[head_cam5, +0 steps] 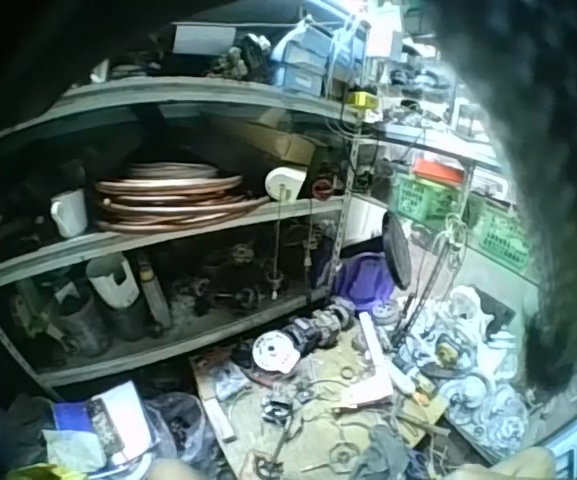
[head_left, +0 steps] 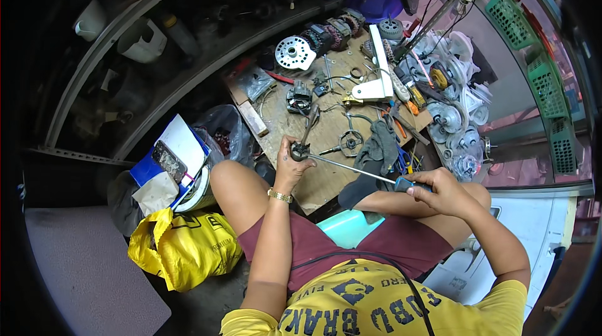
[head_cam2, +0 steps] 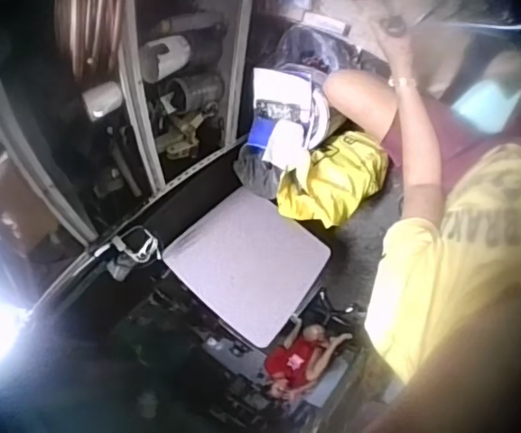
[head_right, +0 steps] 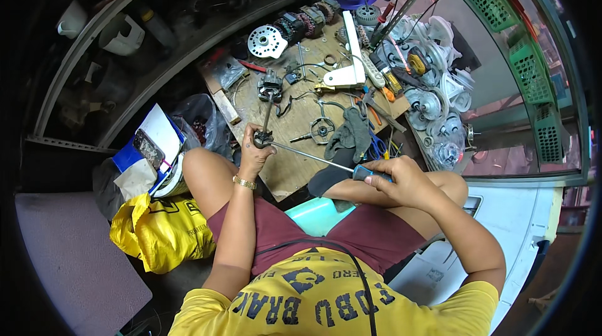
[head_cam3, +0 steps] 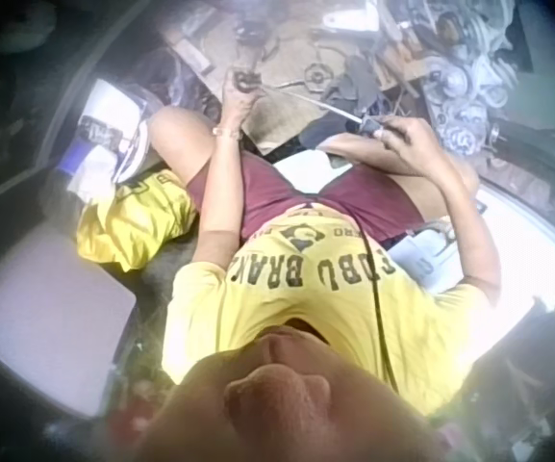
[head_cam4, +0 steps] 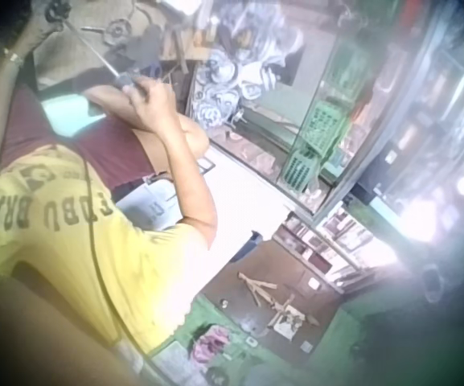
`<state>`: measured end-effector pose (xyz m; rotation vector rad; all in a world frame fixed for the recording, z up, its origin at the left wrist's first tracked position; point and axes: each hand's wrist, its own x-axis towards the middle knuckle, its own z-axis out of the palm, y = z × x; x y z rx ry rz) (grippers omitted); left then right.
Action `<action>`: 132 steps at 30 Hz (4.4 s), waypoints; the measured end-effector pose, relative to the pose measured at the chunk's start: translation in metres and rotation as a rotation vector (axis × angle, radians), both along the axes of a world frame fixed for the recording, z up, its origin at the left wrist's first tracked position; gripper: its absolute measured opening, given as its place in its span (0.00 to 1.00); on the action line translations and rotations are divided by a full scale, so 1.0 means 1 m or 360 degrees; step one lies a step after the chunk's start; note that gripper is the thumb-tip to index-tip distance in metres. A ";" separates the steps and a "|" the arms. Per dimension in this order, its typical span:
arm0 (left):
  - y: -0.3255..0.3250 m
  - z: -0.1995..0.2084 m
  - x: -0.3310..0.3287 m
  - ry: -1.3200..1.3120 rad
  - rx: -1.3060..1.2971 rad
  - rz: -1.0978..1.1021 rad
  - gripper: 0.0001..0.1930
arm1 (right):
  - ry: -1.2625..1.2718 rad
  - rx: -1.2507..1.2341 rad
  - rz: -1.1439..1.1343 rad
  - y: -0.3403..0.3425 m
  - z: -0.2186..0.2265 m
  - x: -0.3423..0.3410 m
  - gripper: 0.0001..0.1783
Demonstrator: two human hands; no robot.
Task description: The person cleans motor components with a cloth, uses a screwdriver to pry and secure parts of the motor housing, and uses a hammer to tap pieces into place while seated on the floor.
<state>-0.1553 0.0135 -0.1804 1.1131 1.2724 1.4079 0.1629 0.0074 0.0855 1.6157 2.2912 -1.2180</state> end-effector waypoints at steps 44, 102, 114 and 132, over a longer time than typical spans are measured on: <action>-0.009 -0.009 0.015 0.0160 -0.0058 0.0202 0.24 | 0.0455 0.0927 -0.0364 0.100 -0.257 -0.041 0.37; -0.046 0.070 -0.077 -0.0044 -0.0873 -0.1241 0.18 | 0.0765 -0.1358 -0.0110 0.111 -0.033 0.014 0.22; 0.013 0.110 -0.003 -0.1280 -0.0493 -0.0316 0.27 | 0.0085 0.0662 -0.0166 0.279 -0.308 -0.147 0.17; -0.031 0.161 0.043 0.0708 0.0035 0.0220 0.33 | 0.1639 -0.0032 -0.0420 0.059 -0.122 -0.129 0.14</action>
